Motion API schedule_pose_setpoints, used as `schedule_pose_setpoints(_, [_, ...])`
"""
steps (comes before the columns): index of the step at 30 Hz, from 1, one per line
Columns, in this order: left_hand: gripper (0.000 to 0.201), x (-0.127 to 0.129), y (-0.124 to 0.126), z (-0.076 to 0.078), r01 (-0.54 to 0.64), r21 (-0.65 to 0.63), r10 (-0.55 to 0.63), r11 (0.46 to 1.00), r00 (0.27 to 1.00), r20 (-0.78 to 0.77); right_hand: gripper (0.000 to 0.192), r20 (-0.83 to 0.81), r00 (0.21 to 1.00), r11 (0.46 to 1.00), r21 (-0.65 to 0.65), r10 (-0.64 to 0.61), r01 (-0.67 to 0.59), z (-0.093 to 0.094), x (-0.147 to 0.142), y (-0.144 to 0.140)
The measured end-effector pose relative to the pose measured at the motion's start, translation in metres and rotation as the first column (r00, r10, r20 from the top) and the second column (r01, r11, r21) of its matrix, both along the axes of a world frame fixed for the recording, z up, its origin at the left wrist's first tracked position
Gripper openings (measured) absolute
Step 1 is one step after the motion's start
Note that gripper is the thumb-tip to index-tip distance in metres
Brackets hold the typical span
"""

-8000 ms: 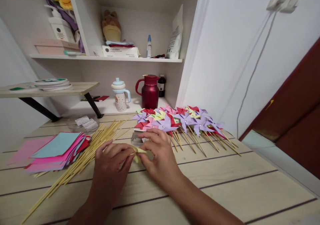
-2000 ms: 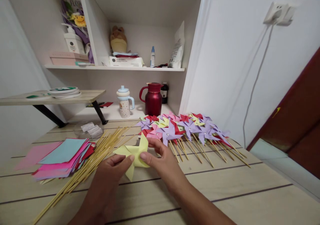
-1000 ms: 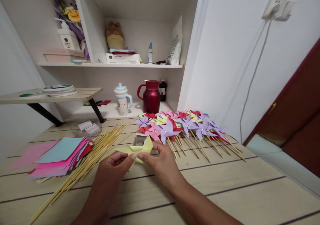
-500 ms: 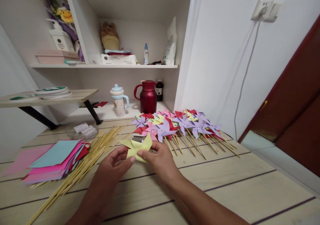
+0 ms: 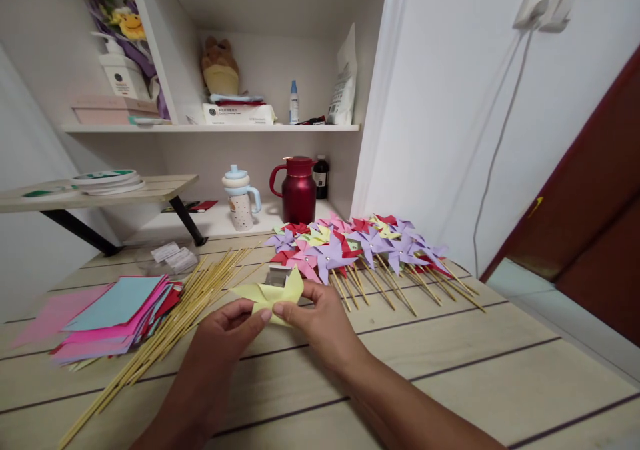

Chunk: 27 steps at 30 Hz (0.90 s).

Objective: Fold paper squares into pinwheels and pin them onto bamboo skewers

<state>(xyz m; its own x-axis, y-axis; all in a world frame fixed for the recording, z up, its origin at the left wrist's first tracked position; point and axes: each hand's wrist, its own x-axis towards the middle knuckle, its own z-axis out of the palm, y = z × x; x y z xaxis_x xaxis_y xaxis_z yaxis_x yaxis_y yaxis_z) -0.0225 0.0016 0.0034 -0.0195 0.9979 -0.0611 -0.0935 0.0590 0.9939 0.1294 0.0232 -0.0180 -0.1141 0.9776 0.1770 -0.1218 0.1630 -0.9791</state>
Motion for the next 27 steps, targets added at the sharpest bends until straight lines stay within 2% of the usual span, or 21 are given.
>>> schedule_pose_setpoints(12, [0.019, 0.001, 0.002, -0.006, -0.053, -0.003, 0.053, 0.999, 0.999, 0.008, 0.020, -0.020, 1.000, 1.000, -0.022, -0.009, 0.008, 0.001, -0.003, -0.001])
schedule_pose_setpoints(19, [0.018, 0.003, -0.003, -0.007, -0.078, -0.013, 0.077, 0.997, 0.996, -0.038, 0.018, 0.011, 1.000, 1.000, 0.004, -0.011, 0.011, 0.000, -0.005, -0.001])
schedule_pose_setpoints(27, [0.019, 0.000, -0.002, -0.014, -0.101, -0.061, 0.102, 0.993, 0.995, 0.011, 0.019, -0.030, 0.999, 0.999, -0.019, 0.027, -0.028, 0.000, -0.009, -0.002])
